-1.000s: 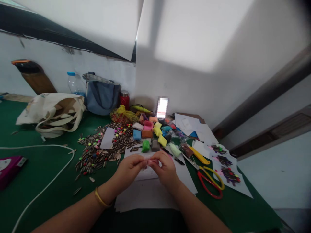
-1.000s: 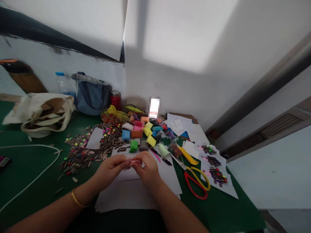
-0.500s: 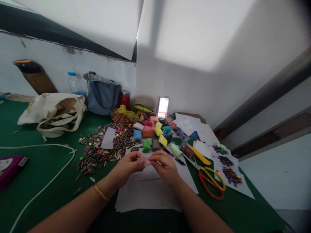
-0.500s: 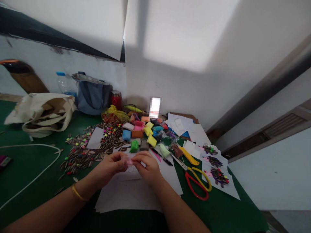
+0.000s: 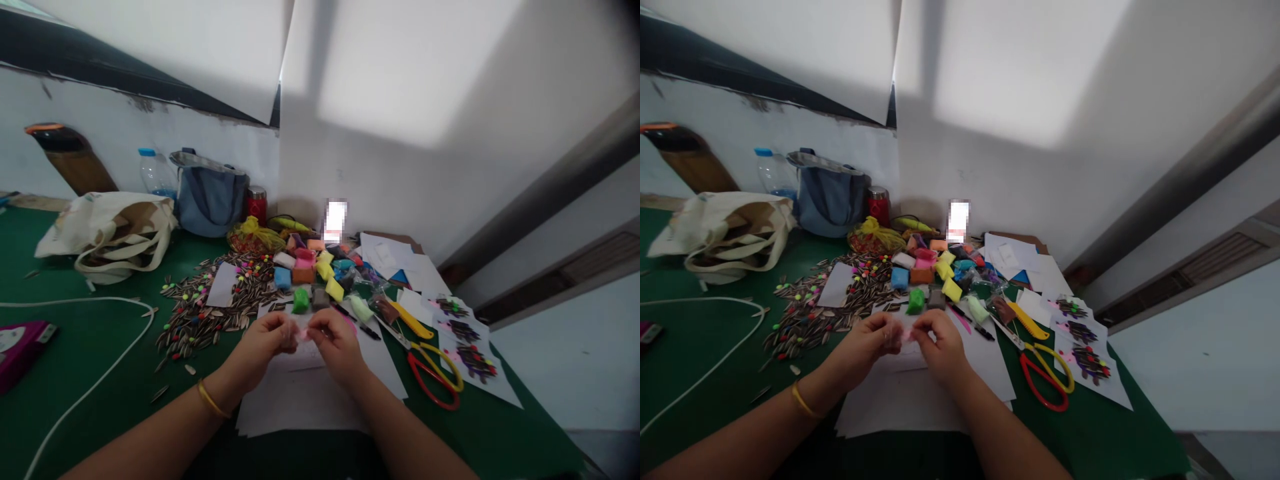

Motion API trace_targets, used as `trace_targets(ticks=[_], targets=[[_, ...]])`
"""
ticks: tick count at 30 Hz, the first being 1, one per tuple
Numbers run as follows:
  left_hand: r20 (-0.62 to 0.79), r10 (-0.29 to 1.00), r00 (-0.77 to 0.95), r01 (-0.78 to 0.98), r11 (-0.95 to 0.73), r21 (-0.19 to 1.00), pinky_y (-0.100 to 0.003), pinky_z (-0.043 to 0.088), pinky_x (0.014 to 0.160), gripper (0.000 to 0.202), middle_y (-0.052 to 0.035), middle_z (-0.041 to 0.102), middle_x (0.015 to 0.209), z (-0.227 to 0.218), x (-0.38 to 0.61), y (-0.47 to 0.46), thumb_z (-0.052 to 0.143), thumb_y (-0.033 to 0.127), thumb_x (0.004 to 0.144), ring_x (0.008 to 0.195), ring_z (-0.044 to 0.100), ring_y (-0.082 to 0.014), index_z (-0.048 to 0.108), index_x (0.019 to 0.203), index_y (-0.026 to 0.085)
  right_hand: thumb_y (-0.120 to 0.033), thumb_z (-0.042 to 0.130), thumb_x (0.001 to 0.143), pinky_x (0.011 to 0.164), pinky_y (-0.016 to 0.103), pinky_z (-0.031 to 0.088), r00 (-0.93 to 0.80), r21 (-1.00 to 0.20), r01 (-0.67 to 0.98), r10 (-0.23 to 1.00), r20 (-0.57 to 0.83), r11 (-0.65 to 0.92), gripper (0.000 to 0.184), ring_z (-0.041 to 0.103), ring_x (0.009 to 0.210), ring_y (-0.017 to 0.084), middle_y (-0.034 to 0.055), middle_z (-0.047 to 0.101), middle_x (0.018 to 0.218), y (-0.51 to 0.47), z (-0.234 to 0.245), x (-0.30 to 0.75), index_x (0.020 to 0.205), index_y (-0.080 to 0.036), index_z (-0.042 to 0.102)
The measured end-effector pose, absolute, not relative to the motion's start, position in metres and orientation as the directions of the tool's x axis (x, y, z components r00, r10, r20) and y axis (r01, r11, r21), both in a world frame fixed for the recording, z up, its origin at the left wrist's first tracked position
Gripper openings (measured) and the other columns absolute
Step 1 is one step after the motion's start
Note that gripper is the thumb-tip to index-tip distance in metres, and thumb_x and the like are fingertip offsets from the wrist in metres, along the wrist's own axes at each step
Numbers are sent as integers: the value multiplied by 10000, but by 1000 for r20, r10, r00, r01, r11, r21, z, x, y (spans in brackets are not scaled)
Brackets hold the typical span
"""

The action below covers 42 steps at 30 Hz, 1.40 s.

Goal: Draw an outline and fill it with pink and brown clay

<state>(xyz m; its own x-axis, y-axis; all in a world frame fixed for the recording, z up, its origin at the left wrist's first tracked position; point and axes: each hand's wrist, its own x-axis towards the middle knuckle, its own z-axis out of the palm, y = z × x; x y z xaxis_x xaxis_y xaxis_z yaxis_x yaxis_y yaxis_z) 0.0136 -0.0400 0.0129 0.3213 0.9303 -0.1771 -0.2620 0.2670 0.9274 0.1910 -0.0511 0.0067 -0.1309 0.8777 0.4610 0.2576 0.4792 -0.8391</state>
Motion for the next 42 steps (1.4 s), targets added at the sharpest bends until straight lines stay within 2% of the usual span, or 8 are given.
trace_targets(ticks=[5,11,16,21,25,32,38,42], targets=[[-255,934,250,-332,330,884,-252,524,701,321,47,576,725,13,11,-36,804,379,669,657,577,-80,584,756,161,-276,566,914,717,293,468,-67,-832,273,872,485,484,101,563,786,169,30,582,841,-48,8,198,864,-208,623],[-307,919,245,-386,384,839,-252,529,654,474,97,579,701,21,12,-37,841,314,625,618,631,-92,436,855,225,-416,714,811,882,369,483,-213,-753,304,812,543,584,331,567,1030,234,91,589,1082,-47,9,202,1067,-221,632],[-238,918,317,-356,348,867,-249,528,658,411,68,611,733,17,12,-38,810,280,673,647,645,-99,422,783,202,-323,651,875,746,329,502,-181,-723,386,816,550,573,122,596,833,191,49,624,874,-48,10,200,938,-220,667],[-170,953,251,-350,253,902,-261,538,660,335,29,655,742,13,14,-37,836,259,612,638,628,-101,529,708,165,-287,678,855,721,316,499,-174,-734,398,831,528,550,90,594,790,181,43,622,838,-50,13,202,897,-207,678],[-200,969,144,-310,236,921,-293,561,702,271,8,671,719,13,12,-34,853,257,561,674,635,-130,678,739,153,-336,711,821,779,325,535,-119,-841,283,887,446,461,270,629,895,200,69,647,1005,-48,8,203,1054,-217,646],[-167,962,214,-154,202,967,-342,568,735,317,-51,720,817,18,10,-35,786,429,670,719,642,-172,776,834,158,-308,644,868,787,322,540,-65,-875,252,909,411,414,204,636,899,196,64,665,999,-47,7,205,1051,-220,654],[-132,947,292,-131,176,976,-350,540,843,320,-47,721,979,19,12,-36,743,295,718,881,648,-196,750,1029,223,-346,671,844,778,325,549,-94,-904,177,921,378,389,263,643,921,206,72,658,1054,-45,3,206,1079,-231,643],[28,939,342,-31,-19,999,-329,526,813,243,-49,648,997,17,10,-35,617,278,826,838,602,-166,747,1026,233,-398,605,887,705,315,562,-138,-955,94,954,268,282,262,670,816,193,59,691,928,-45,4,205,1057,-205,653]])
